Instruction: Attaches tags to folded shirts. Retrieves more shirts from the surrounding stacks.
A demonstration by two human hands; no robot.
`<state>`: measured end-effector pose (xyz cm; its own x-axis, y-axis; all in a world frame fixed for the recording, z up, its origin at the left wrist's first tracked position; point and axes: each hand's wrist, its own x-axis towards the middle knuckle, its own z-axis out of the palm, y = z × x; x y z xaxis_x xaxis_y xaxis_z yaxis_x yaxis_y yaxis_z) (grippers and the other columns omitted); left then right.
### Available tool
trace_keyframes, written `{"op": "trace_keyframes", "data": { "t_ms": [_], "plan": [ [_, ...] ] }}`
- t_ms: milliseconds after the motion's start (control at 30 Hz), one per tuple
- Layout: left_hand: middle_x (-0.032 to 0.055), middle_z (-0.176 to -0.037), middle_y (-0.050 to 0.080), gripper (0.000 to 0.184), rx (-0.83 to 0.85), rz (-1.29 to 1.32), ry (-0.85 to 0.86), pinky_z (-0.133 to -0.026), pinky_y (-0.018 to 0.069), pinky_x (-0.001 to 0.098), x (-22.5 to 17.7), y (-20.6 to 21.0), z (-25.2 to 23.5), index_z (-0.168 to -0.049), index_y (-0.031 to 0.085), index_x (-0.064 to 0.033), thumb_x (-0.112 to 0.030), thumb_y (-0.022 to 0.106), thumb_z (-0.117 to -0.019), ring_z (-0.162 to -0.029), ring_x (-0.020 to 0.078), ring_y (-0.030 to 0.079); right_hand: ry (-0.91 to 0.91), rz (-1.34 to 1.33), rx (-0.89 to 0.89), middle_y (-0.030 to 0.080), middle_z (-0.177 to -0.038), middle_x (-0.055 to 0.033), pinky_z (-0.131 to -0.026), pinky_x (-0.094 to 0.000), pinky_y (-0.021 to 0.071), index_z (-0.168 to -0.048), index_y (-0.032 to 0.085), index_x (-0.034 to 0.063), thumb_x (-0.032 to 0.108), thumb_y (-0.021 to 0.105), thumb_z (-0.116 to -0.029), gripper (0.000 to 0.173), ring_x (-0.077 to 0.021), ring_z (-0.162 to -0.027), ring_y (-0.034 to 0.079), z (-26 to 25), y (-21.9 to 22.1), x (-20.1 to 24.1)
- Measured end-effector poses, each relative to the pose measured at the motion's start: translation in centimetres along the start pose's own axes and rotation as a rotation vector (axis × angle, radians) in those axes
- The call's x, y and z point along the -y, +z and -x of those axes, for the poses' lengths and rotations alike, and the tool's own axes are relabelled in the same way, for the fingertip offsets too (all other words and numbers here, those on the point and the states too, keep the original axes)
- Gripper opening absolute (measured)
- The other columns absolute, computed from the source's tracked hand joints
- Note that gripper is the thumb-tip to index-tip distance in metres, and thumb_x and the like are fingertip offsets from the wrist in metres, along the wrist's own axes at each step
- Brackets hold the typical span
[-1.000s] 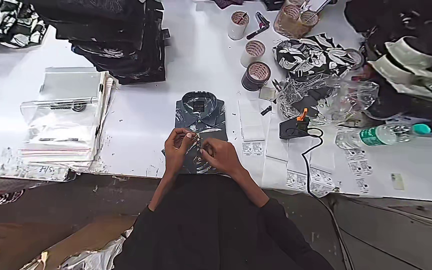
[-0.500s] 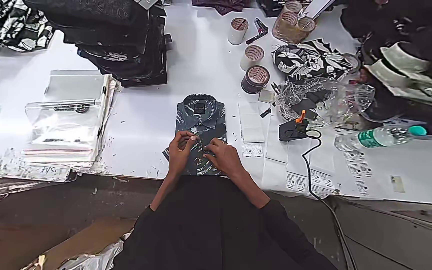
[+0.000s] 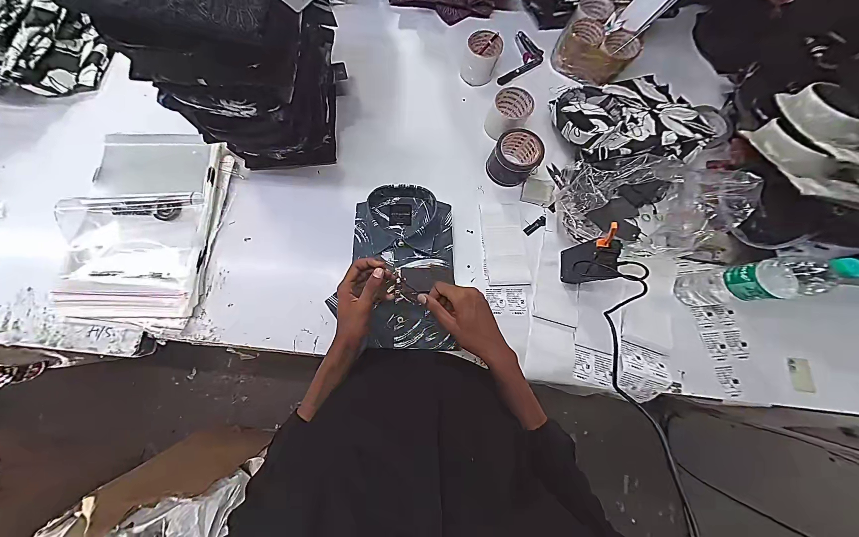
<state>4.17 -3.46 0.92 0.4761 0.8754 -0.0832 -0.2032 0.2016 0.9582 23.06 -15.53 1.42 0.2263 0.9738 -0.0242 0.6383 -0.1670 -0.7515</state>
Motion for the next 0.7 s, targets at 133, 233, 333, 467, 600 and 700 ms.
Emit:
{"op": "trace_keyframes", "data": {
  "t_ms": [133, 233, 333, 467, 600, 700],
  "plan": [
    [0.0115, -0.108, 0.068, 0.019, 0.028, -0.024, -0.010, -0.072, 0.0616, 0.0334, 0.1, 0.4, 0.1, -0.119, 0.061, -0.0008, -0.011, 0.056, -0.1041, -0.095, 0.0213, 0.070, -0.013, -0.191, -0.073, 0.071, -0.088, 0.0012, -0.070, -0.0269, 0.0552, -0.104, 0.074, 0.0113, 0.038, 0.057, -0.1053, 0.031, -0.0067, -0.076, 0.065, 1.4, 0.2, -0.9],
    [0.0115, -0.108, 0.071, 0.019, 0.087, -0.216, 0.109, -0.069, 0.0623, 0.0339, 0.3, 0.8, 0.3, -0.115, 0.067, 0.0013, -0.011, 0.063, -0.1009, -0.087, 0.0207, 0.071, 0.044, -0.282, -0.102, 0.074, -0.098, 0.0013, -0.070, -0.0243, 0.0598, -0.114, 0.074, 0.0125, 0.032, 0.055, -0.1070, 0.028, -0.0055, -0.082, 0.070, 1.3, -0.1, -1.1],
    [0.0076, -0.110, 0.073, 0.018, 0.166, -0.465, 0.249, -0.068, 0.0649, 0.0314, 0.4, 0.9, 0.2, -0.113, 0.074, -0.0047, -0.013, 0.068, -0.0990, -0.086, 0.0157, 0.073, 0.123, -0.254, -0.248, 0.076, -0.091, 0.0059, -0.068, -0.0240, 0.0607, -0.104, 0.078, 0.0165, 0.034, 0.065, -0.1010, 0.022, -0.0030, -0.077, 0.071, 0.6, -0.2, -1.1],
    [0.0017, -0.105, 0.075, 0.041, 0.224, -0.651, 0.348, -0.069, 0.0641, 0.0284, 0.7, 1.1, 0.3, -0.136, 0.063, -0.0053, -0.016, 0.068, -0.0973, -0.090, 0.0100, 0.073, 0.157, -0.426, -0.368, 0.077, -0.087, 0.0031, -0.065, -0.0256, 0.0629, -0.097, 0.079, 0.0135, 0.029, 0.077, -0.0932, 0.016, -0.0064, -0.074, 0.073, -0.1, 0.2, 0.1],
    [0.0018, -0.105, 0.075, 0.049, 0.224, -0.660, 0.343, -0.068, 0.0648, 0.0285, 0.8, 1.5, 0.2, -0.141, 0.058, -0.0045, -0.016, 0.069, -0.0954, -0.088, 0.0097, 0.073, 0.105, -0.615, -0.243, 0.077, -0.093, -0.0026, -0.066, -0.0280, 0.0647, -0.106, 0.077, 0.0064, 0.022, 0.070, -0.0992, 0.018, -0.0117, -0.078, 0.074, -0.3, 1.3, 1.0],
    [0.0012, -0.106, 0.075, 0.049, 0.228, -0.664, 0.340, -0.067, 0.0637, 0.0273, 0.9, 1.4, 0.3, -0.142, 0.058, -0.0053, -0.017, 0.069, -0.0955, -0.086, 0.0088, 0.073, 0.120, -0.615, -0.213, 0.076, -0.092, -0.0027, -0.067, -0.0277, 0.0646, -0.109, 0.074, 0.0063, 0.021, 0.065, -0.1025, 0.019, -0.0118, -0.078, 0.074, -0.4, 1.8, 1.0]
  ]
}}
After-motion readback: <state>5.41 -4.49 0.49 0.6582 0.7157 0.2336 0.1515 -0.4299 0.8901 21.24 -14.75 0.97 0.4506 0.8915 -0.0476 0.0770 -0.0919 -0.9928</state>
